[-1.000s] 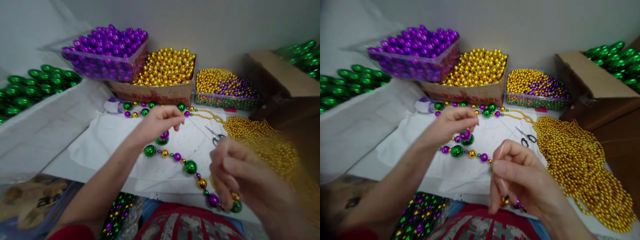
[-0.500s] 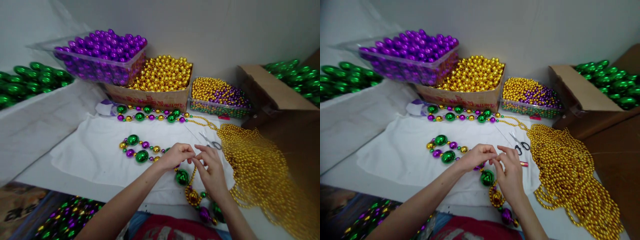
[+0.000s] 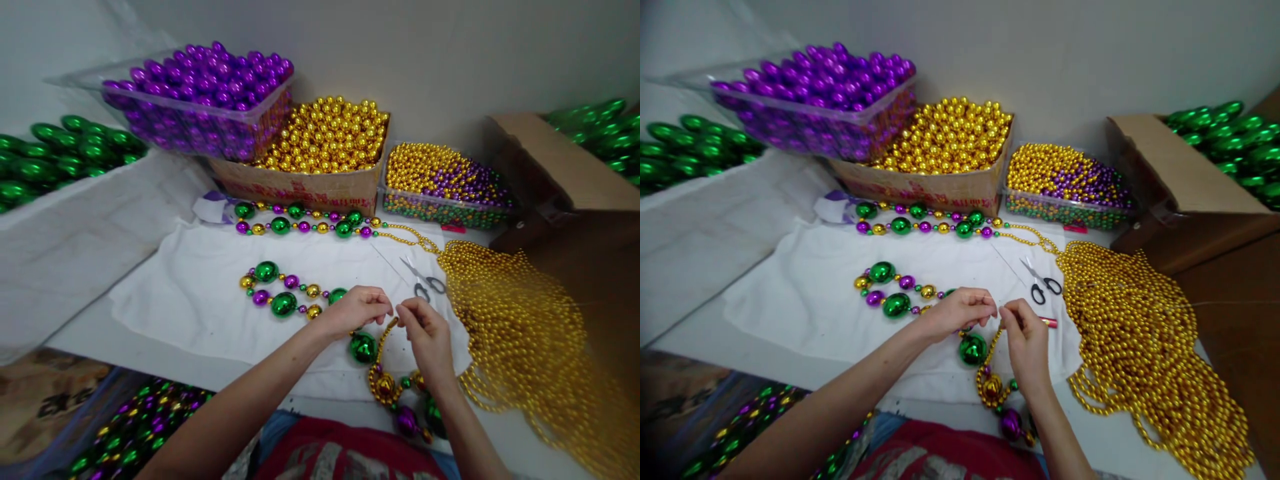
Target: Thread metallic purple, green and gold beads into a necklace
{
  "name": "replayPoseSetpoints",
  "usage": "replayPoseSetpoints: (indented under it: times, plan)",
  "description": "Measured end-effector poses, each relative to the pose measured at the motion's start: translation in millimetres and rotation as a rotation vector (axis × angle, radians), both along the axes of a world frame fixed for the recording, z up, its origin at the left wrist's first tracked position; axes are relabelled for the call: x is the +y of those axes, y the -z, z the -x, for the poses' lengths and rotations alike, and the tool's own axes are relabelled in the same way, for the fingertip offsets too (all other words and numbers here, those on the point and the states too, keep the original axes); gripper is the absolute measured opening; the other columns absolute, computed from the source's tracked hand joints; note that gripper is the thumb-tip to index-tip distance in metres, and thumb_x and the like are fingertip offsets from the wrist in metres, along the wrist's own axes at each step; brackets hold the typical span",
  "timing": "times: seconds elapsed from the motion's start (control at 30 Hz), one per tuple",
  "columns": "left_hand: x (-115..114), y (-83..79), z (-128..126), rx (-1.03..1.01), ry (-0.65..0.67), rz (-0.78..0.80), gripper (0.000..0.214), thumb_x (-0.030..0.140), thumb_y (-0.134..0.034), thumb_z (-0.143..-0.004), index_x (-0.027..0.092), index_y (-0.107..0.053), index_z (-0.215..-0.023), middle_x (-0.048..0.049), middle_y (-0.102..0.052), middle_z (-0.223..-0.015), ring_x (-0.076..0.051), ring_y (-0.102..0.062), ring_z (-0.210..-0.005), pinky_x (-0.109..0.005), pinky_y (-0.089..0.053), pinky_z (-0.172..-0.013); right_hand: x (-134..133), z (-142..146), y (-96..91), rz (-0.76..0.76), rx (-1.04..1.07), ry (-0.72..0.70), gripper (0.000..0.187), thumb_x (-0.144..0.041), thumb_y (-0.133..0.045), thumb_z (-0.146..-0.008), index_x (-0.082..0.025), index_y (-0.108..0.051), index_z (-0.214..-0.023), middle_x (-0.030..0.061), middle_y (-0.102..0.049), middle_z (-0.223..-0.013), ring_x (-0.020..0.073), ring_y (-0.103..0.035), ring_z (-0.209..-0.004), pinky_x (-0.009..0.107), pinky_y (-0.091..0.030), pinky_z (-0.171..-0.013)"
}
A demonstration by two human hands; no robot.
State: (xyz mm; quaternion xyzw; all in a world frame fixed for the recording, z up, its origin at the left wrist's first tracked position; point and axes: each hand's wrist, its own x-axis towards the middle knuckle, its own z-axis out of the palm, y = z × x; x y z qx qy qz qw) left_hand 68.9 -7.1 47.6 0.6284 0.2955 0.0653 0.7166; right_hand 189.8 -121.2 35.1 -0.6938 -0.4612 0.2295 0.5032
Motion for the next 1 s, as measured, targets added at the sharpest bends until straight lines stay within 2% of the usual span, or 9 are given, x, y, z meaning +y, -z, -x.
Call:
replayPoseSetpoints:
  times: [0.13, 0.23, 0.3, 0.37, 0.5, 0.7, 0.87, 0.93, 1.0]
  plan:
    - [0.1, 4.5, -1.2, 0.021, -0.09, -0.036, 0.019, 0.032, -0.053, -0.075, 0.014, -0.058, -0.076, 0.0043, -0.052, -0.055, -0.005, -0.034, -0.043, -0.019, -0.02, -0.043, -8.0, -1.7, -8.8, -0.105, -0.249, 0.109, 0.012, -0.029, -0.057, -0.084, -0.02, -0.061, -0.076, 0.0077, -0.056, -0.113, 0.0238, -0.047, -0.108, 0.037, -0.039, -0.085]
    - [-1.5, 5.4, -4.2, 0.045, -0.068, -0.132, 0.016, 0.027, -0.052, -0.076, 0.014, -0.06, -0.075, 0.0035, -0.054, -0.057, -0.006, -0.039, -0.046, -0.019, -0.027, -0.046, -9.3, 2.2, -18.9, -0.121, -0.384, 0.041, 0.011, -0.022, -0.054, -0.085, -0.021, -0.059, -0.076, 0.0077, -0.051, -0.127, 0.0247, -0.043, -0.116, 0.042, -0.033, -0.095]
    - [-3.2, 4.8, -6.5, 0.014, -0.037, -0.192, 0.012, 0.021, -0.052, -0.075, 0.014, -0.06, -0.073, 0.0026, -0.056, -0.06, -0.007, -0.046, -0.053, -0.019, -0.033, -0.051, -6.1, 5.1, -20.8, -0.021, -0.254, -0.083, 0.012, -0.022, -0.052, -0.086, -0.021, -0.057, -0.075, 0.0076, -0.056, -0.117, 0.0227, -0.049, -0.107, 0.038, -0.037, -0.089]
    - [-4.8, 3.3, -7.6, 0.002, -0.031, -0.226, 0.011, 0.018, -0.05, -0.075, 0.013, -0.059, -0.071, 0.0023, -0.056, -0.061, -0.008, -0.049, -0.056, -0.019, -0.036, -0.054, -1.6, 6.2, -17.6, 0.077, -0.11, -0.143, 0.015, -0.024, -0.051, -0.086, -0.021, -0.056, -0.073, 0.0049, -0.061, -0.092, 0.019, -0.054, -0.085, 0.032, -0.039, -0.073]
    - [-6.7, -0.8, -3.5, 0.075, 0.003, -0.187, 0.012, 0.021, -0.049, -0.077, 0.014, -0.059, -0.076, 0.0035, -0.055, -0.059, -0.007, -0.044, -0.048, -0.019, -0.032, -0.047, 3.3, 3.4, -6.7, 0.111, 0.01, -0.092, 0.02, -0.03, -0.05, -0.087, -0.02, -0.051, -0.069, -0.0024, -0.048, -0.062, 0.0138, -0.045, -0.06, 0.027, -0.033, -0.056]
    - [-5.7, -2.8, 4.5, -0.046, 0.047, -0.075, 0.012, 0.024, -0.056, -0.077, 0.013, -0.059, -0.075, 0.0016, -0.058, -0.062, -0.008, -0.051, -0.059, -0.02, -0.04, -0.058, -0.5, -2.0, -5.9, 0.086, 0.197, -0.06, 0.024, -0.035, -0.052, -0.086, -0.019, -0.049, -0.068, -0.0031, -0.045, -0.06, 0.0106, -0.04, -0.053, 0.024, -0.03, -0.047]
    - [-1.9, 10.9, 10.6, -0.119, 0.006, -0.039, 0.016, 0.029, -0.06, -0.077, 0.013, -0.059, -0.077, -0.0012, -0.062, -0.068, -0.01, -0.056, -0.066, -0.022, -0.042, -0.064, -4.3, -14.4, 0.8, 0.051, 0.23, 0.019, 0.027, -0.041, -0.05, -0.088, -0.02, -0.049, -0.072, -0.0028, -0.046, -0.062, 0.0097, -0.039, -0.048, 0.023, -0.032, -0.044]
    - [-1.3, 19.2, 12.7, -0.107, -0.06, -0.026, 0.018, 0.032, -0.06, -0.077, 0.013, -0.058, -0.077, 0.0006, -0.059, -0.063, -0.009, -0.054, -0.06, -0.021, -0.04, -0.059, -6.8, -20.7, 3.7, 0.03, 0.182, 0.053, 0.025, -0.041, -0.051, -0.087, -0.02, -0.053, -0.074, -0.0003, -0.05, -0.067, 0.0122, -0.044, -0.055, 0.025, -0.037, -0.05]
    - [-1.9, 25.1, 13.5, -0.067, -0.122, -0.027, 0.02, 0.034, -0.059, -0.077, 0.014, -0.056, -0.077, 0.0032, -0.054, -0.058, -0.007, -0.049, -0.052, -0.02, -0.038, -0.052, -10.5, -23.7, 1.9, 0.003, 0.092, 0.096, 0.021, -0.039, -0.058, -0.082, -0.02, -0.058, -0.074, 0.0047, -0.055, -0.082, 0.0182, -0.051, -0.076, 0.03, -0.042, -0.063]
